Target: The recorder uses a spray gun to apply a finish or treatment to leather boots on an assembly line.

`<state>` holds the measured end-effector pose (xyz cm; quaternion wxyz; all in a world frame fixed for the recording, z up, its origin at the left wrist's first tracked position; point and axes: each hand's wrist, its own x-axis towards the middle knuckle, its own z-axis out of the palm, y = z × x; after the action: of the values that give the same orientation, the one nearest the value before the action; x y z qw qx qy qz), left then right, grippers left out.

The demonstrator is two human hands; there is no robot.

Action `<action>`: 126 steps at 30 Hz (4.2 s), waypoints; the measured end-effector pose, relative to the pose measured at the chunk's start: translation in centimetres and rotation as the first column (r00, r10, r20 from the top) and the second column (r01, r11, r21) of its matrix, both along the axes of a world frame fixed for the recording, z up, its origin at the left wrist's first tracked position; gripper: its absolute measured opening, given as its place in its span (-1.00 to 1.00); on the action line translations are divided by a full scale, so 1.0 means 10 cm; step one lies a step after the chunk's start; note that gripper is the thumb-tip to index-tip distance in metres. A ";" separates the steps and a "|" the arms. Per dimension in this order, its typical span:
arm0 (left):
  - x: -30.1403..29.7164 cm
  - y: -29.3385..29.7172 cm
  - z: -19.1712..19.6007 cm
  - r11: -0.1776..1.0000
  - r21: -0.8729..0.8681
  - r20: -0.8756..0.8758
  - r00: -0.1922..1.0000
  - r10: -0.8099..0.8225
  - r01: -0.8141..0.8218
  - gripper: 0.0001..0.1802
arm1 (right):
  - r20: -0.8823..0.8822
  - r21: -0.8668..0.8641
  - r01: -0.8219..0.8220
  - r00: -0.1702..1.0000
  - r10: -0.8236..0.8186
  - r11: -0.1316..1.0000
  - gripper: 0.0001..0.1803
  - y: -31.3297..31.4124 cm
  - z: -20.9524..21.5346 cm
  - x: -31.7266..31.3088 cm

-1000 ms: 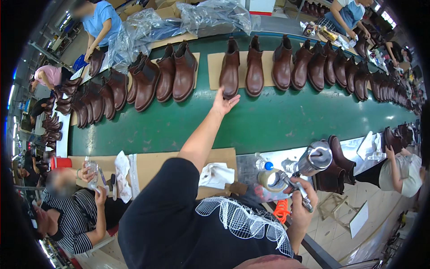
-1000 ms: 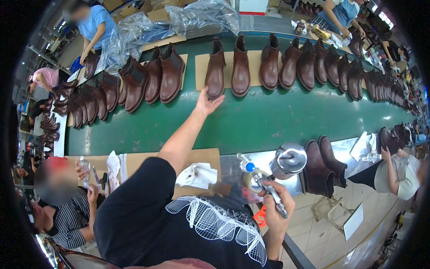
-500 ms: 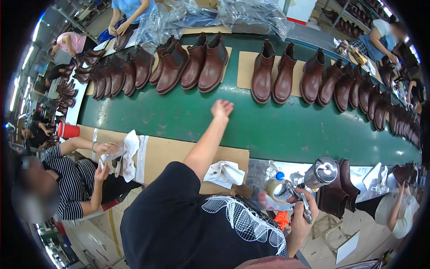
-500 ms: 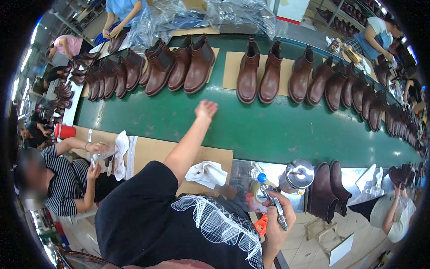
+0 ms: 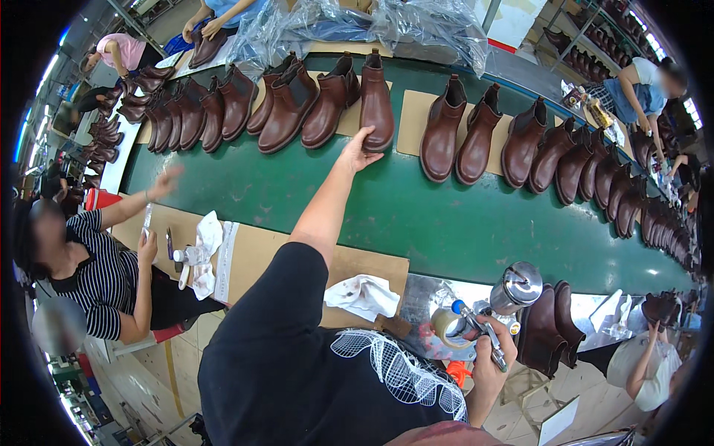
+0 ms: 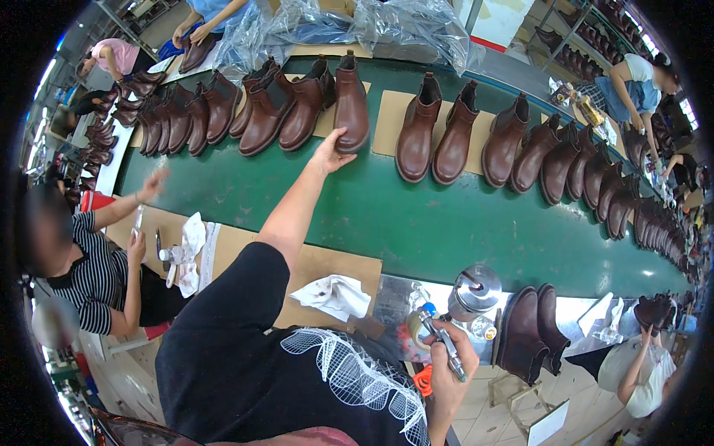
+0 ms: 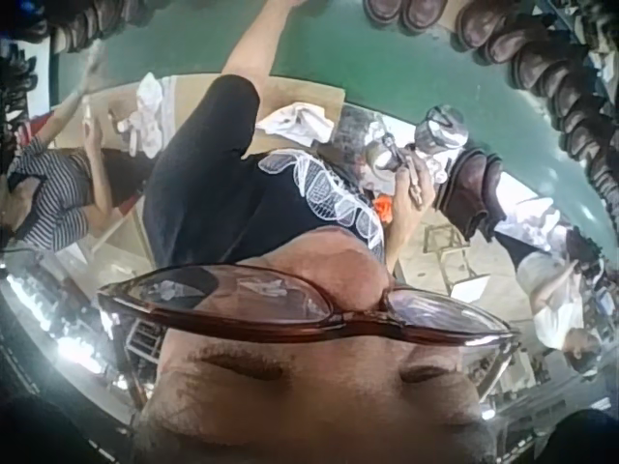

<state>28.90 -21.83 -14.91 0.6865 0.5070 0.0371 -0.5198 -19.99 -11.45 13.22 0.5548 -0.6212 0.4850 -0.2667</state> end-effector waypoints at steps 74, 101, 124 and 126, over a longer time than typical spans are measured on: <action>-2.14 3.34 1.07 0.912 -0.277 -0.080 0.938 -0.337 0.304 -0.23 | -0.004 -0.566 0.466 0.824 -0.567 0.680 -0.66 0.58 -2.27 -0.56; -2.34 3.40 1.41 0.746 0.060 0.220 0.720 -0.658 0.663 -0.23 | -0.090 -0.197 -0.314 0.949 0.302 0.929 0.00 1.36 -0.99 0.33; -1.19 3.43 1.08 0.946 0.319 0.947 -0.055 -0.316 0.058 -0.71 | -0.139 0.036 -0.679 0.723 0.677 0.733 -0.30 1.01 -1.34 0.77; -1.16 3.41 0.94 0.936 0.297 0.910 0.242 -0.337 0.189 -0.75 | -0.069 0.048 -0.639 0.764 0.641 0.767 -0.37 0.99 -1.49 0.71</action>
<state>17.28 12.24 -5.53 0.4425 0.7554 -0.4300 -0.2205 -12.92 -1.51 -1.69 0.5990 -0.7536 0.2690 -0.0311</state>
